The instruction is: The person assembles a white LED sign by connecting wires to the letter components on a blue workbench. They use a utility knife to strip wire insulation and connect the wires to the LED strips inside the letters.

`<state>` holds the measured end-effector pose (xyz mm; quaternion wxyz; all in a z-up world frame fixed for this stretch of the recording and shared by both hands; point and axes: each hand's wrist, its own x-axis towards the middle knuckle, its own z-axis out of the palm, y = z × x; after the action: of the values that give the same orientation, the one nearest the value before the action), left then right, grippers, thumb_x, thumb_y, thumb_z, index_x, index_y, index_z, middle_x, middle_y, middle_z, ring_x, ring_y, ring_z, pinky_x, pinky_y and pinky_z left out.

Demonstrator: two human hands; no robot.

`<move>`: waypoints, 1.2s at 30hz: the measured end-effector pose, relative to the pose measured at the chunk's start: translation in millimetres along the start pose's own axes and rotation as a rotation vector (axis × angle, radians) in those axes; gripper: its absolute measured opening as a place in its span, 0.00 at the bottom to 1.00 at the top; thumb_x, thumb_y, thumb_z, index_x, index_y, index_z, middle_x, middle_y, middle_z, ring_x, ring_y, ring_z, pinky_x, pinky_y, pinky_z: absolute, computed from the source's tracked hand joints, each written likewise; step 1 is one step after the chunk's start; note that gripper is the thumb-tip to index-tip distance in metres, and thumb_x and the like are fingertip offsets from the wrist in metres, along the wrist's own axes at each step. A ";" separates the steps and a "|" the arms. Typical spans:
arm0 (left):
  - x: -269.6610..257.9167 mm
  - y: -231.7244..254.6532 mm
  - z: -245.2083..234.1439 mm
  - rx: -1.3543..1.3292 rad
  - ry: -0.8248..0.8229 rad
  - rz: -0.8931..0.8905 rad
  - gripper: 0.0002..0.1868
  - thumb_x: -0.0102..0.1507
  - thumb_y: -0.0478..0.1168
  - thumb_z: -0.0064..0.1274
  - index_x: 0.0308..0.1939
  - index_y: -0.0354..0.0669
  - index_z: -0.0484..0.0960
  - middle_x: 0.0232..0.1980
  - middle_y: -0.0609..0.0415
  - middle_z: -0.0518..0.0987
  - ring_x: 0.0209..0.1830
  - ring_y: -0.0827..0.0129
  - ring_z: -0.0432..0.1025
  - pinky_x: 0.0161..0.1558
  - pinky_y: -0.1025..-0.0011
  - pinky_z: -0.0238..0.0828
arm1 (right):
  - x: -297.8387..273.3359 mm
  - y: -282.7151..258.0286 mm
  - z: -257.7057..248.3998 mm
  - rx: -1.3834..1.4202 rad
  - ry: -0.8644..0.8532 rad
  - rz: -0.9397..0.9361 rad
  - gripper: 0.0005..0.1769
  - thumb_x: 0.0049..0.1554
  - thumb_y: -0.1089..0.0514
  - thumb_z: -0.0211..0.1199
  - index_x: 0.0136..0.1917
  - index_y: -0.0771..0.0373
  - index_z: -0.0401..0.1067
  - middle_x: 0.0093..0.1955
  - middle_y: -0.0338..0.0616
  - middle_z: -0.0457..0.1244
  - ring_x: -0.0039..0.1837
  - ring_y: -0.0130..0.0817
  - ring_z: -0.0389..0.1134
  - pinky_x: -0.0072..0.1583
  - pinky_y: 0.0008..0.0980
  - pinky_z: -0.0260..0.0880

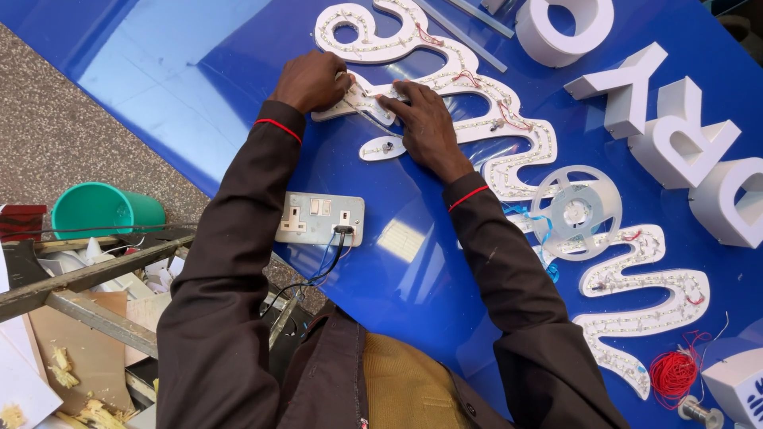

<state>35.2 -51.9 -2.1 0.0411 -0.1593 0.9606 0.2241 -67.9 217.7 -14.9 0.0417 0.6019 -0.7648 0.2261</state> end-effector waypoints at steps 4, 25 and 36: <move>12.2 -0.2 3.9 0.030 0.025 0.000 0.19 0.78 0.52 0.55 0.44 0.44 0.93 0.42 0.43 0.90 0.37 0.39 0.80 0.40 0.43 0.74 | 8.1 -14.7 -10.1 -0.130 -0.031 -0.003 0.29 0.62 0.73 0.64 0.73 0.54 0.78 0.72 0.52 0.66 0.73 0.55 0.67 0.67 0.53 0.72; 30.0 -2.0 13.4 -0.009 0.015 -0.098 0.27 0.73 0.49 0.60 0.23 0.54 0.65 0.22 0.58 0.67 0.24 0.60 0.60 0.34 0.55 0.66 | 18.2 -17.9 -4.8 -0.203 -0.143 0.043 0.35 0.64 0.69 0.63 0.81 0.47 0.75 0.68 0.55 0.64 0.69 0.56 0.65 0.62 0.54 0.69; 34.0 -29.6 -10.0 -0.279 0.027 -0.098 0.29 0.67 0.47 0.82 0.20 0.50 0.78 0.26 0.56 0.81 0.26 0.67 0.68 0.28 0.57 0.59 | 41.8 -14.9 -21.3 -0.223 -0.261 0.009 0.35 0.64 0.68 0.64 0.82 0.47 0.72 0.57 0.51 0.63 0.54 0.52 0.64 0.45 0.49 0.69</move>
<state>12.6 -91.3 -10.6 0.0165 -0.2132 0.9116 0.3511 -69.7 185.8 22.5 0.0078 0.6143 -0.7868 0.0599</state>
